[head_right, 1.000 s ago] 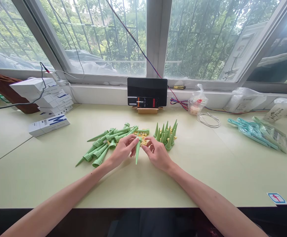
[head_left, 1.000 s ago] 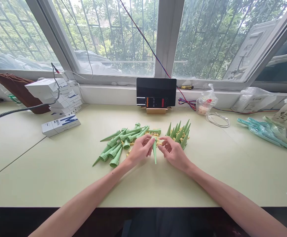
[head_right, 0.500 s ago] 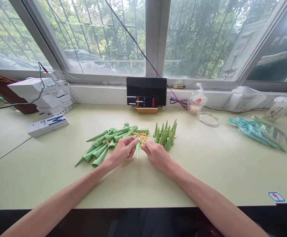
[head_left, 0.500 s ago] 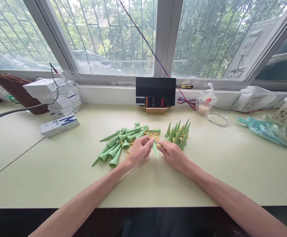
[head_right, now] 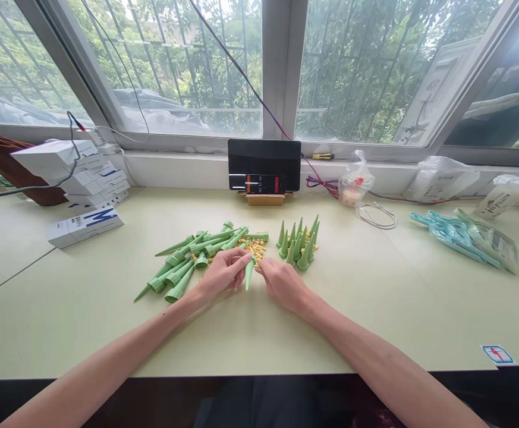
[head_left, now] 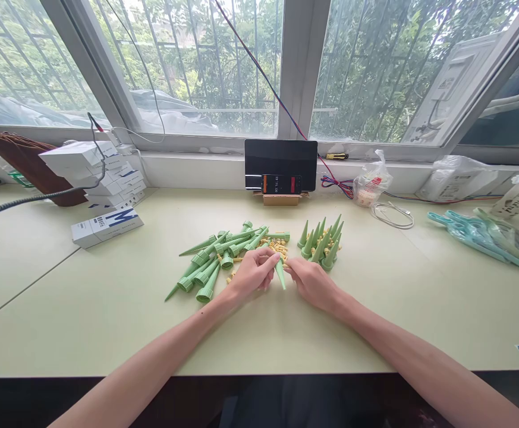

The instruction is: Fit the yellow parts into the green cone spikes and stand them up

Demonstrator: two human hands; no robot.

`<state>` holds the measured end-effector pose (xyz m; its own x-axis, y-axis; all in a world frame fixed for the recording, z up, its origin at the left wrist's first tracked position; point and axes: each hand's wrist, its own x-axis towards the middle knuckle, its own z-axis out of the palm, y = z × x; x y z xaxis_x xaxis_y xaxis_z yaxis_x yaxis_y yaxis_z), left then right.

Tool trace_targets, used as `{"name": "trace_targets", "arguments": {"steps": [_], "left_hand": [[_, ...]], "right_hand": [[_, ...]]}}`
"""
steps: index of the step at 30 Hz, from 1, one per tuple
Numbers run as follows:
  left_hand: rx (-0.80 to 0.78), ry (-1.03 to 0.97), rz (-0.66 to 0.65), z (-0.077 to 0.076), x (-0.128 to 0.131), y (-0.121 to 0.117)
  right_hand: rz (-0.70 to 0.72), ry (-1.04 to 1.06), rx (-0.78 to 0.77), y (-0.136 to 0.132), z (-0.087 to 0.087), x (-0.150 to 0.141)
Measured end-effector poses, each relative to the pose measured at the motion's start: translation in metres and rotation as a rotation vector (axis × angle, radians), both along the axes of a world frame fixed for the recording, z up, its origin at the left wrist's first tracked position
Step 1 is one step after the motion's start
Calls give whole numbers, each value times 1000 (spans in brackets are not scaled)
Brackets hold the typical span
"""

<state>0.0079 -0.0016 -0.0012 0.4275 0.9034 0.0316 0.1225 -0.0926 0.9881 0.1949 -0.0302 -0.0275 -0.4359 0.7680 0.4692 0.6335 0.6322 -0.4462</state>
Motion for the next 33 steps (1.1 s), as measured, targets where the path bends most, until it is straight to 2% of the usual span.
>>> {"name": "trace_targets", "arguments": {"steps": [11, 21, 33], "left_hand": [[75, 13, -75, 0, -3, 1], [52, 3, -140, 5, -3, 1], [105, 24, -150, 1, -6, 3]], "right_hand": [[84, 273, -299, -2, 6, -3], [188, 585, -833, -3, 6, 0], [352, 864, -1256, 2, 10, 6]]}}
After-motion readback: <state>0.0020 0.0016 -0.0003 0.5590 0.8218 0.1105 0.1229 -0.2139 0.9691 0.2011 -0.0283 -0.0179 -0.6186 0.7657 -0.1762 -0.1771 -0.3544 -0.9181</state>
